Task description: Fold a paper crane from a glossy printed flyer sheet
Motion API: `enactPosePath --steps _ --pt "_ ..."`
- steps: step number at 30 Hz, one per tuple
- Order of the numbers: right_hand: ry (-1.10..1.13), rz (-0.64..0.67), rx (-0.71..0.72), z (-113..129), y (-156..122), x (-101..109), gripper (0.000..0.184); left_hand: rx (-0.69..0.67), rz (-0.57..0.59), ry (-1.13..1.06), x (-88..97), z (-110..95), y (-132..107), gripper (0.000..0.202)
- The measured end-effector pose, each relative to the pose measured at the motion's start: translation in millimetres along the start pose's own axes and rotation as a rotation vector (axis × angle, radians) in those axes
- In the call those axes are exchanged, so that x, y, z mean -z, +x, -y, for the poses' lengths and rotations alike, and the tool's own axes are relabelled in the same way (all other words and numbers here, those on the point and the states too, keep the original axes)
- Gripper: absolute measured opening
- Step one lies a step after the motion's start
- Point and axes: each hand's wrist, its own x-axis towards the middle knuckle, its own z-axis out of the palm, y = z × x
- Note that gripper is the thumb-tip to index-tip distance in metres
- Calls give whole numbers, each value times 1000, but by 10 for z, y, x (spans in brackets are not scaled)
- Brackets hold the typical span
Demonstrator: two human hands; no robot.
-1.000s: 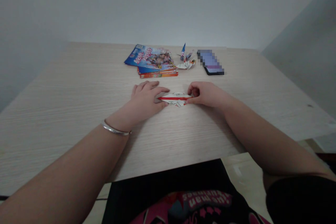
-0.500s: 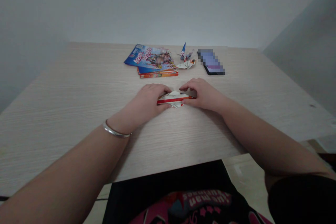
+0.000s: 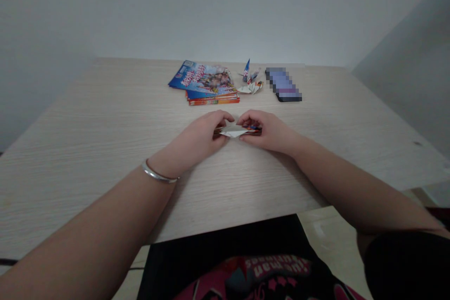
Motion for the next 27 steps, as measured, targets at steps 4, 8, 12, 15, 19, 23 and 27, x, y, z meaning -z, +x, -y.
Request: enactPosePath --steps 4,8,12,15,19,23,27 --pt "59 -34 7 74 -12 -35 29 -21 16 108 -7 12 22 20" --pt "-7 -29 -28 79 5 -62 16 -28 28 156 -5 11 24 10" --pt "-124 -35 32 60 22 -85 9 -86 31 209 6 3 17 14" --pt "-290 -8 122 61 23 -91 5 -149 49 232 9 6 14 18" --pt "-507 69 178 70 16 -87 6 -198 72 260 20 3 7 18" --pt "-612 63 230 59 28 -88 13 -245 80 342 43 -37 3 22" --pt "-664 55 228 50 43 -72 16 -233 66 419 47 -58 16 20"
